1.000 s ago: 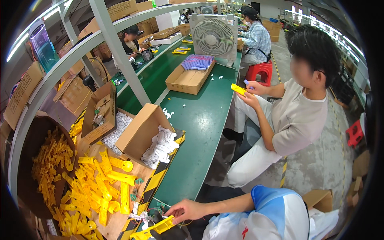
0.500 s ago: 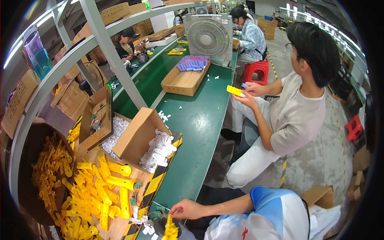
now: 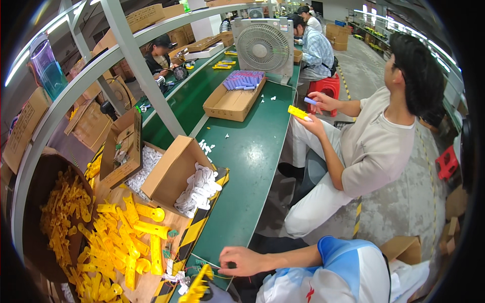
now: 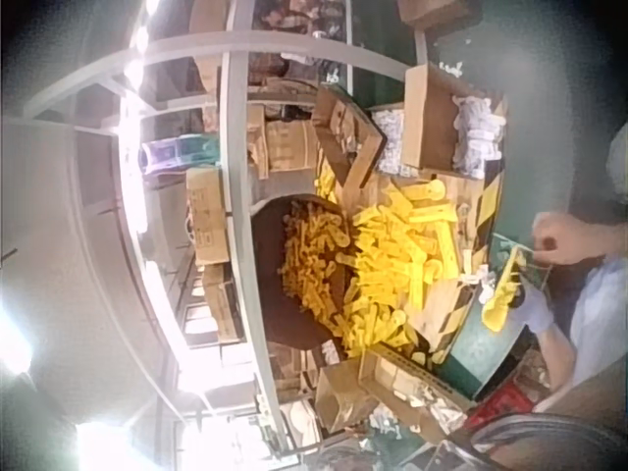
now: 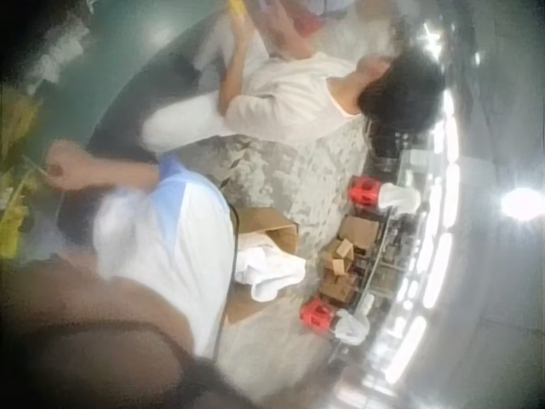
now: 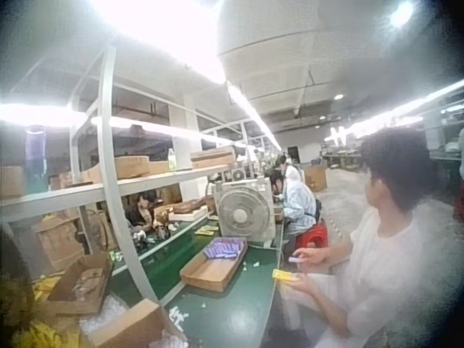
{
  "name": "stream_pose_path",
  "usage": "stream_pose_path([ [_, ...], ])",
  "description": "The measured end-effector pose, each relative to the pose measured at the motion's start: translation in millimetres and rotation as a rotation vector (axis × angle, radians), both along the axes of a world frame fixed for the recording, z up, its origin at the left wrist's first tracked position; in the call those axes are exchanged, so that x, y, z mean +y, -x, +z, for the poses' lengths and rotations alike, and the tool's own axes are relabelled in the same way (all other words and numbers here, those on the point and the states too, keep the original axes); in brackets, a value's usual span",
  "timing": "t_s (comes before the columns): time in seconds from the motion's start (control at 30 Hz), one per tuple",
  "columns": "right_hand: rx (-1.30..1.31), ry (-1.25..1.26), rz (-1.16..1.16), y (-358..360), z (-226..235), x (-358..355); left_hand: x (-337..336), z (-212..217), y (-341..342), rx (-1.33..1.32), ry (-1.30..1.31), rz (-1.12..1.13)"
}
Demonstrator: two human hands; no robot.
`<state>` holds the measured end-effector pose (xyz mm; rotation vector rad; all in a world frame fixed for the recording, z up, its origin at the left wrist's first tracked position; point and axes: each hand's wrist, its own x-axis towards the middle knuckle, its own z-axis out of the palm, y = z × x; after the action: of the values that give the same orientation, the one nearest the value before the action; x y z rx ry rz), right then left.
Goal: The person assembles circuit boards into yellow plastic housings by hand at a factory workstation.
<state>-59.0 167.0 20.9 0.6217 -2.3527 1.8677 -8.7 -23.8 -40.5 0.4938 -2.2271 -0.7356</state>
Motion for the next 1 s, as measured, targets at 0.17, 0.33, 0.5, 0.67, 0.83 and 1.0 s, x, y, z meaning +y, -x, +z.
stream_pose_path([
  [0.17, -0.211, 0.188, 0.202, -3.8, 17.1, 15.3, -13.3, 88.1, 36.1, 0.051, -0.373, -0.051],
  [0.33, -0.349, 0.285, 0.328, 0.3, 26.5, 20.3, 9.3, 111.0, 27.7, 0.272, -0.322, -0.367],
  [0.5, -0.456, 0.433, 0.501, 6.2, 24.8, 10.6, -15.9, 80.5, 32.7, 0.23, -0.862, -0.399],
  [0.67, -0.281, 0.446, 0.323, 26.9, 18.7, -3.3, 8.0, 89.1, 37.1, -0.001, -0.829, -0.038],
  [0.83, -0.595, 0.058, 0.257, 53.4, 32.5, -5.5, -1.6, 74.1, 23.4, -0.056, -0.772, -0.48],
  [1.0, -0.134, -0.342, 0.2, 50.8, 7.4, -22.6, 9.8, 84.2, 10.5, -0.134, -0.583, -0.699],
])
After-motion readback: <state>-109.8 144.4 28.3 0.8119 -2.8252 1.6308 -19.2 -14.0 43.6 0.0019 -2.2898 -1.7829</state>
